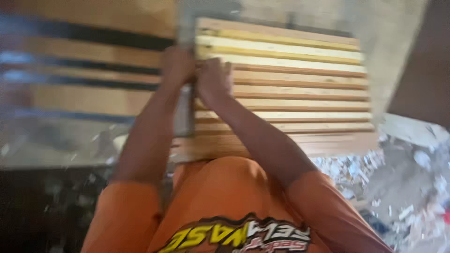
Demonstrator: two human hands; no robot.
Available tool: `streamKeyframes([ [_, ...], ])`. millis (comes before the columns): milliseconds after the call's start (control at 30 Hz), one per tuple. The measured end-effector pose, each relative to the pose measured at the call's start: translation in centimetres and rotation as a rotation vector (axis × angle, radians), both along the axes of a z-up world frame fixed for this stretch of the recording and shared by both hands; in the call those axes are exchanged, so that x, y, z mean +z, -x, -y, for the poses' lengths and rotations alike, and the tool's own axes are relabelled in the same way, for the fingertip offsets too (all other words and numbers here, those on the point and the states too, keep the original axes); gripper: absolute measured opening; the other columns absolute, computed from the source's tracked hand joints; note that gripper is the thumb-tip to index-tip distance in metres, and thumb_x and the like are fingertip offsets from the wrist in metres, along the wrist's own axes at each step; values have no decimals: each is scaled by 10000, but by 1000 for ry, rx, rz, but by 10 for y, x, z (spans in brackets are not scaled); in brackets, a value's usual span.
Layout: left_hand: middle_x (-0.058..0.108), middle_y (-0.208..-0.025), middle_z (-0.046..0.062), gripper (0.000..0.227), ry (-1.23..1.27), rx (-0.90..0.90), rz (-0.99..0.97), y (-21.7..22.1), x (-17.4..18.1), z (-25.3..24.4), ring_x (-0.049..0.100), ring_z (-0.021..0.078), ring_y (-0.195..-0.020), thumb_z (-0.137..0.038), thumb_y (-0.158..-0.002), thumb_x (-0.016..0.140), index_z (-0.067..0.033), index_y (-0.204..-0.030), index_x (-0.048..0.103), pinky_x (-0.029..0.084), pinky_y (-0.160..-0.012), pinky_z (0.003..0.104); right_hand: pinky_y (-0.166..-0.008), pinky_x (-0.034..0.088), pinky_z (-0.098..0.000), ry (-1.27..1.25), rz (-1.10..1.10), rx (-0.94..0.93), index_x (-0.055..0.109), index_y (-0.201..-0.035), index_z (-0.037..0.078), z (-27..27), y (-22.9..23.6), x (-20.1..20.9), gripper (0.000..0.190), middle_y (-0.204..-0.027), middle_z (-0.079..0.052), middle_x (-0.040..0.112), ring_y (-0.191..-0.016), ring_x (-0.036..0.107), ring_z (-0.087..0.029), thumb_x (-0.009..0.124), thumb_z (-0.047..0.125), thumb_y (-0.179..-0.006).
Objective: The person assembles a series of wooden slats by laying them out on a template and pressing them into position.
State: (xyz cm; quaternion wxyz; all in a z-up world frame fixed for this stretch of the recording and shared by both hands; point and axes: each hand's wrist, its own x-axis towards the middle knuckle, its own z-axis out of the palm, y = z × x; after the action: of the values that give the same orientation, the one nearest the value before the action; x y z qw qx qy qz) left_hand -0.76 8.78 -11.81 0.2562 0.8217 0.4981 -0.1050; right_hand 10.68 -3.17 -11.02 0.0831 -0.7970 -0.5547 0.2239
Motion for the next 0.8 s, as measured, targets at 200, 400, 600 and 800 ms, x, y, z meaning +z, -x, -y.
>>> streamKeyframes([
  [200, 896, -876, -22, 327, -204, -496, -346, 11, 57, 6, 905, 287, -895, -393, -1099, 647, -296, -1038, 954, 650, -737, 450, -1102, 410, -548, 79, 305, 318, 722, -1454, 178, 47, -75, 117, 482, -1300, -26, 686, -1302, 593, -246, 497, 126, -1031],
  [400, 874, -955, -146, 125, -358, -666, -419, 27, 39, -4, 904, 175, -924, -581, -998, 723, -478, -1006, 795, 610, -654, 375, -1128, 430, -586, 256, 348, 160, 702, -1436, 115, 89, -203, 65, 535, -1445, -151, 669, -1317, 629, -396, 571, 200, -924],
  [600, 867, -1432, 259, 808, 172, 67, -606, -14, 80, -3, 800, 539, -1313, -750, -1096, 577, -70, -1270, 977, 595, -1042, 606, -674, 522, -576, -225, 364, 76, 670, -861, 58, 181, -369, 48, 98, -827, -155, 672, -722, 657, -423, 633, 46, -770],
  [800, 878, -1410, 217, 776, 98, -59, -593, -6, 59, 3, 817, 462, -1301, -683, -1149, 490, -69, -1363, 915, 613, -1019, 539, -965, 517, -470, 319, 533, -69, 855, -1107, 149, 213, -481, 83, 276, -1089, -112, 817, -1035, 720, -301, 680, 142, -894],
])
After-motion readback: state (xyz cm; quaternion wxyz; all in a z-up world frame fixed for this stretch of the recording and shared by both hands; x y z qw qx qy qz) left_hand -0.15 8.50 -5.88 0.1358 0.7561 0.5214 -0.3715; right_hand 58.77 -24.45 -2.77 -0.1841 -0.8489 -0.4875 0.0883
